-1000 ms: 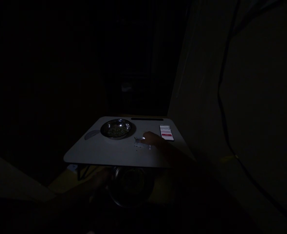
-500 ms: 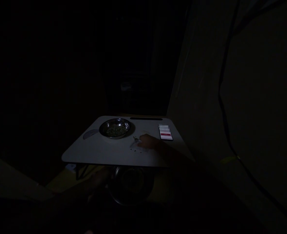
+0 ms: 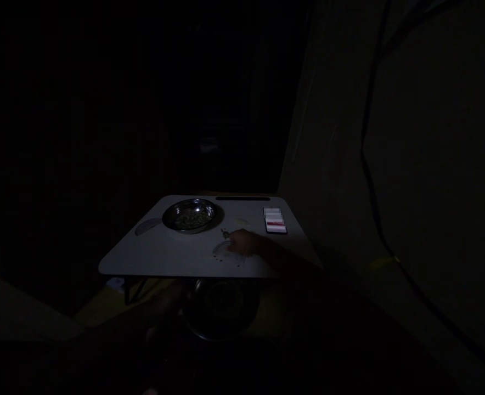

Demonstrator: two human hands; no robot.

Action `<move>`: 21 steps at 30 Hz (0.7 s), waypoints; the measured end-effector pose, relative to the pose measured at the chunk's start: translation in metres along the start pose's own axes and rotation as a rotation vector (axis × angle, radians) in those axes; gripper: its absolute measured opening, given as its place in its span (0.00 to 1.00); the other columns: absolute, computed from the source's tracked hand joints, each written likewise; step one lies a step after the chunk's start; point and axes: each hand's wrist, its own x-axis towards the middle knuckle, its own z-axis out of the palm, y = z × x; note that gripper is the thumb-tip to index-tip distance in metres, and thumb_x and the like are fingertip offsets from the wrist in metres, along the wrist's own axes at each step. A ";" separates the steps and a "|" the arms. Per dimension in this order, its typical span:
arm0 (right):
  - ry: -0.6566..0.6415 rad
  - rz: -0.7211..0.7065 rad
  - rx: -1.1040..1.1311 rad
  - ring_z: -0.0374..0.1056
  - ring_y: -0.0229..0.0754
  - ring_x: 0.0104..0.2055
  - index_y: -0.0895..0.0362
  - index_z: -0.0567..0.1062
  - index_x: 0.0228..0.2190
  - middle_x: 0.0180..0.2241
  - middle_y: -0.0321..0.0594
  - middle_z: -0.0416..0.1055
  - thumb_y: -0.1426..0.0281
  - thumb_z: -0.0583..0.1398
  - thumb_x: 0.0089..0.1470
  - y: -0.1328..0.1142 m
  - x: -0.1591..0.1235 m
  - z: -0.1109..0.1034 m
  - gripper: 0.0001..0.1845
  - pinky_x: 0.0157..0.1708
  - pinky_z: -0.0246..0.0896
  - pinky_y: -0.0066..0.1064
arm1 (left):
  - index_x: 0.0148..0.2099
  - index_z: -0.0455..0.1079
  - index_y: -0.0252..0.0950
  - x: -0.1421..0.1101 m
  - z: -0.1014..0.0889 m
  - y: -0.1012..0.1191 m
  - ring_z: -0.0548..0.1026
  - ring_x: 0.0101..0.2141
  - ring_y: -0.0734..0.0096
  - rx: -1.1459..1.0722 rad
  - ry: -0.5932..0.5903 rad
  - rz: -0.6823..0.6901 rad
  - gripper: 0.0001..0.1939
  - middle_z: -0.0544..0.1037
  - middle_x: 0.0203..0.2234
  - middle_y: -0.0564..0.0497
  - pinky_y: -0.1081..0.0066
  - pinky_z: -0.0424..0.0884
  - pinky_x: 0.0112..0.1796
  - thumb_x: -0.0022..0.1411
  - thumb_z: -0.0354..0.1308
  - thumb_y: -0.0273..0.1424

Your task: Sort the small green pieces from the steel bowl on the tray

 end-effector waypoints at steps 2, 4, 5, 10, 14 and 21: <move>-0.001 -0.004 0.002 0.56 0.28 0.12 0.60 0.65 0.33 0.24 0.40 0.68 0.63 0.51 0.47 -0.001 -0.002 -0.001 0.15 0.11 0.48 0.19 | 0.19 0.57 0.33 0.003 0.000 -0.001 0.59 0.13 0.78 0.020 -0.011 -0.016 0.03 0.59 0.10 0.56 0.76 0.54 0.18 0.39 0.45 0.22; 0.002 0.003 -0.004 0.56 0.28 0.12 0.60 0.66 0.33 0.25 0.40 0.68 0.63 0.51 0.47 -0.001 -0.004 -0.002 0.15 0.10 0.49 0.19 | 0.19 0.57 0.34 0.002 0.001 0.001 0.59 0.13 0.78 0.003 -0.020 -0.015 0.03 0.59 0.10 0.56 0.76 0.54 0.17 0.39 0.45 0.22; -0.003 0.013 -0.004 0.56 0.28 0.12 0.60 0.66 0.33 0.24 0.40 0.68 0.63 0.52 0.46 -0.001 -0.005 -0.003 0.15 0.10 0.49 0.20 | 0.19 0.57 0.34 0.000 0.001 0.003 0.59 0.14 0.78 -0.012 -0.021 -0.012 0.03 0.59 0.10 0.56 0.77 0.54 0.17 0.39 0.45 0.22; -0.018 0.083 0.035 0.57 0.28 0.12 0.60 0.67 0.32 0.23 0.39 0.68 0.62 0.52 0.46 0.010 -0.012 -0.001 0.15 0.11 0.51 0.20 | 0.19 0.57 0.33 -0.015 0.003 0.017 0.59 0.12 0.78 -0.061 -0.055 -0.009 0.05 0.59 0.09 0.56 0.77 0.54 0.16 0.38 0.45 0.20; -0.036 0.112 0.080 0.58 0.29 0.12 0.61 0.67 0.32 0.21 0.38 0.68 0.63 0.52 0.45 0.016 -0.020 0.001 0.14 0.11 0.52 0.20 | 0.18 0.57 0.33 -0.020 0.003 0.021 0.59 0.12 0.79 -0.086 -0.081 0.000 0.05 0.59 0.09 0.56 0.77 0.55 0.15 0.38 0.44 0.19; 0.050 0.216 0.137 0.59 0.32 0.11 0.63 0.68 0.29 0.14 0.38 0.67 0.66 0.51 0.48 -0.002 -0.032 0.008 0.13 0.10 0.52 0.21 | 0.20 0.57 0.33 -0.015 0.002 0.016 0.60 0.13 0.78 -0.147 -0.124 0.006 0.04 0.60 0.10 0.56 0.77 0.56 0.16 0.39 0.45 0.20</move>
